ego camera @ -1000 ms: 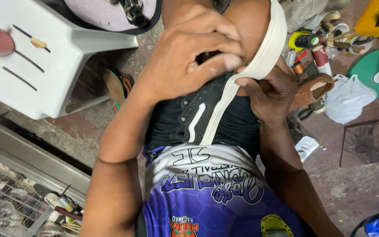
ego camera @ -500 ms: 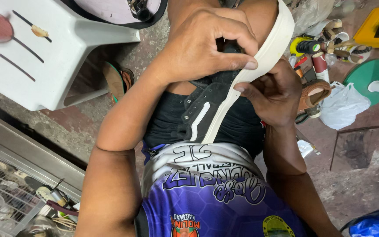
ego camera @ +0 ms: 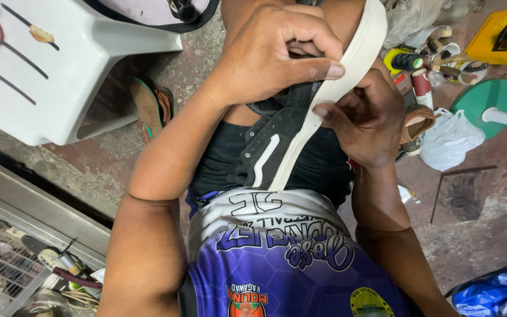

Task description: The person applies a white rubber strip to the sole of a black sneaker, pressing it into place by hand. They then use a hammer to tap the strip along the edge to secure it.

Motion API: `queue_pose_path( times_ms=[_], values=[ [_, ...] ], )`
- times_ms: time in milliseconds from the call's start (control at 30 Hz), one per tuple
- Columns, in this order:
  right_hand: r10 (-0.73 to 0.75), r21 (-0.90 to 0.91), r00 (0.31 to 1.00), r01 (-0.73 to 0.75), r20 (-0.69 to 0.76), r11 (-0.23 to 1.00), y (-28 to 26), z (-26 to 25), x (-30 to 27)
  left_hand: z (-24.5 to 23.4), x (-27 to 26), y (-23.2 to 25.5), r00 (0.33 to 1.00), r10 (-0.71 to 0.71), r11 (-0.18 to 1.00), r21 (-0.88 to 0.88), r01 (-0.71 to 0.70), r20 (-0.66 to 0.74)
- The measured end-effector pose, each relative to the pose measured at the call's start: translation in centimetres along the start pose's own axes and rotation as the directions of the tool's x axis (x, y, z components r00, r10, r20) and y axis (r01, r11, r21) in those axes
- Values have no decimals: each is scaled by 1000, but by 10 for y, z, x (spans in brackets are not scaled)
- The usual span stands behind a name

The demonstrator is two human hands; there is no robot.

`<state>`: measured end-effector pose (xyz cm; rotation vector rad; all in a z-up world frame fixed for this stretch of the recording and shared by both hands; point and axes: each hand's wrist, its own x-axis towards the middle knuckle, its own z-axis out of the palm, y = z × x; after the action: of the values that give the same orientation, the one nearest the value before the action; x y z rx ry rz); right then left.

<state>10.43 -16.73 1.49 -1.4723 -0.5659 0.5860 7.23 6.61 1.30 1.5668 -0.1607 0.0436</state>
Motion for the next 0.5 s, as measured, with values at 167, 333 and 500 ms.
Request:
queue_pose_path(
  times_ms=[167, 333, 500],
  values=[
    [-21, -36, 1000, 21, 15, 999, -1, 0, 1, 3, -5, 5, 999, 33, 999, 30, -32, -21],
    [-18, -64, 1000, 19, 18, 998, -3, -4, 3, -1, -6, 4, 996, 81, 996, 25, -81, 34],
    [-81, -62, 996, 79, -40, 995, 0, -6, 7, -16, -10, 1, 967, 162, 979, 90, -182, 197]
  ],
)
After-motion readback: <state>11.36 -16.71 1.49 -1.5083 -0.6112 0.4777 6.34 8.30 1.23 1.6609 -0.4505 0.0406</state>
